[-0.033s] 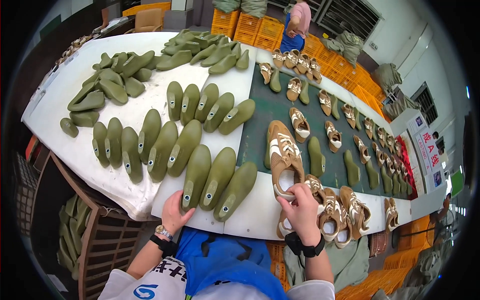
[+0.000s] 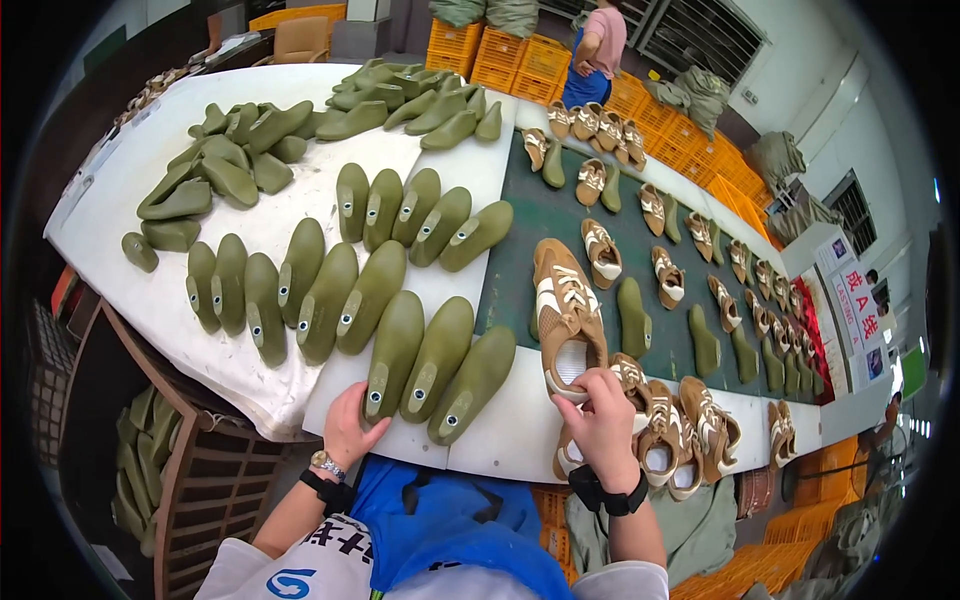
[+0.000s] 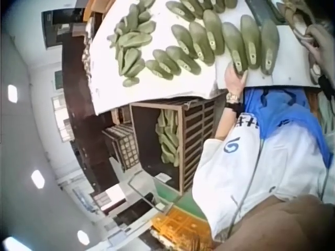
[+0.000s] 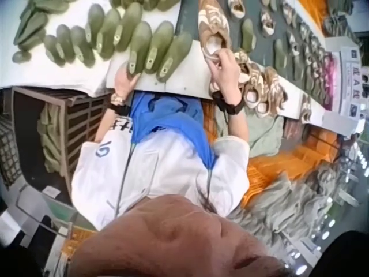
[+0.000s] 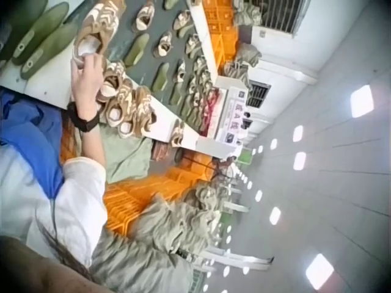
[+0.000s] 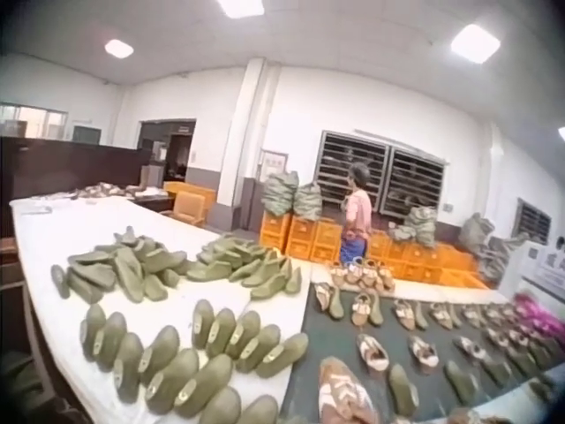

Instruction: Organize green plastic shoe lasts and finished shoes on a workbench and conveyor belt in a shoe factory.

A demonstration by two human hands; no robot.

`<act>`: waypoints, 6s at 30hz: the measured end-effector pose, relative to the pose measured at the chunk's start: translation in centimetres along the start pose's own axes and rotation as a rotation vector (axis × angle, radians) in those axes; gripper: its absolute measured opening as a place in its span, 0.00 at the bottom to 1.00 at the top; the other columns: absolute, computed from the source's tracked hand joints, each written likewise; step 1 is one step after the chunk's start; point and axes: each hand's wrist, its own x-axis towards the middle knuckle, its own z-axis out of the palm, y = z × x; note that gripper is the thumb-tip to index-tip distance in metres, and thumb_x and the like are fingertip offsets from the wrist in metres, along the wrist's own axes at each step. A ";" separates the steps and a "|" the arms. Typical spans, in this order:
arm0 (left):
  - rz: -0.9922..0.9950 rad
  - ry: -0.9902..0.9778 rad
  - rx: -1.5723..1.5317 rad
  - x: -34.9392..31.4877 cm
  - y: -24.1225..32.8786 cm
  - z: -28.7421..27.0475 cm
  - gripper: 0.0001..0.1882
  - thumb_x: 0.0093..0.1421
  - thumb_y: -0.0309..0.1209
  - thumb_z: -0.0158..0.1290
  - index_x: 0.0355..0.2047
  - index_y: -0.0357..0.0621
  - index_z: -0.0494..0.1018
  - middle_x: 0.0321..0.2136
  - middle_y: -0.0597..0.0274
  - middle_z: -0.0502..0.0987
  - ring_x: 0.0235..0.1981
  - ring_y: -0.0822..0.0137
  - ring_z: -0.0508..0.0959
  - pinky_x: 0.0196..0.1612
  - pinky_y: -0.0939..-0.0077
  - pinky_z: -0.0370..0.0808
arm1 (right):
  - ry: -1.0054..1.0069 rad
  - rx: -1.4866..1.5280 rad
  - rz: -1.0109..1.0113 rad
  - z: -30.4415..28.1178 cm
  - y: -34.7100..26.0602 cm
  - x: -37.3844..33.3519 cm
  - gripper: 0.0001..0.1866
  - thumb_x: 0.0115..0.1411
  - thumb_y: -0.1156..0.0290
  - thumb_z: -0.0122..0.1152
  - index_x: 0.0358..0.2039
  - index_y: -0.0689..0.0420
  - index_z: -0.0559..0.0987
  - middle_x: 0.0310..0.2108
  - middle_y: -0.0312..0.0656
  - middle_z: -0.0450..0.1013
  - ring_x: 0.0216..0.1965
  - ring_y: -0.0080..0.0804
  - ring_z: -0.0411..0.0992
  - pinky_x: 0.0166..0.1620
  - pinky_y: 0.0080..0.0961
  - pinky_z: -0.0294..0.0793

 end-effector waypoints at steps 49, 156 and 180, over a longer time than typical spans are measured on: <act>0.405 0.045 -0.038 8.7 16.2 -5.9 0.19 0.45 0.18 0.51 0.39 0.45 0.74 0.33 0.54 0.72 0.32 0.57 0.75 0.31 0.71 0.74 | 0.161 0.333 -0.087 4.6 -6.4 -0.5 0.16 0.47 0.83 0.59 0.39 0.58 0.73 0.29 0.43 0.69 0.24 0.35 0.71 0.26 0.28 0.71; -1.141 -0.699 0.324 -33.0 -18.9 -0.4 0.18 0.50 0.39 0.45 0.32 0.42 0.78 0.34 0.45 0.77 0.39 0.50 0.77 0.45 0.60 0.72 | -0.154 -0.026 -0.319 19.9 -3.1 0.3 0.17 0.53 0.58 0.58 0.43 0.51 0.77 0.51 0.49 0.66 0.50 0.49 0.64 0.48 0.42 0.67; -1.040 -0.812 0.409 -24.3 -6.4 -3.9 0.17 0.52 0.42 0.46 0.34 0.45 0.77 0.38 0.47 0.77 0.41 0.50 0.76 0.46 0.59 0.71 | -0.138 0.071 -0.310 19.8 -2.4 0.5 0.14 0.50 0.59 0.61 0.35 0.51 0.77 0.51 0.51 0.64 0.50 0.52 0.63 0.47 0.46 0.66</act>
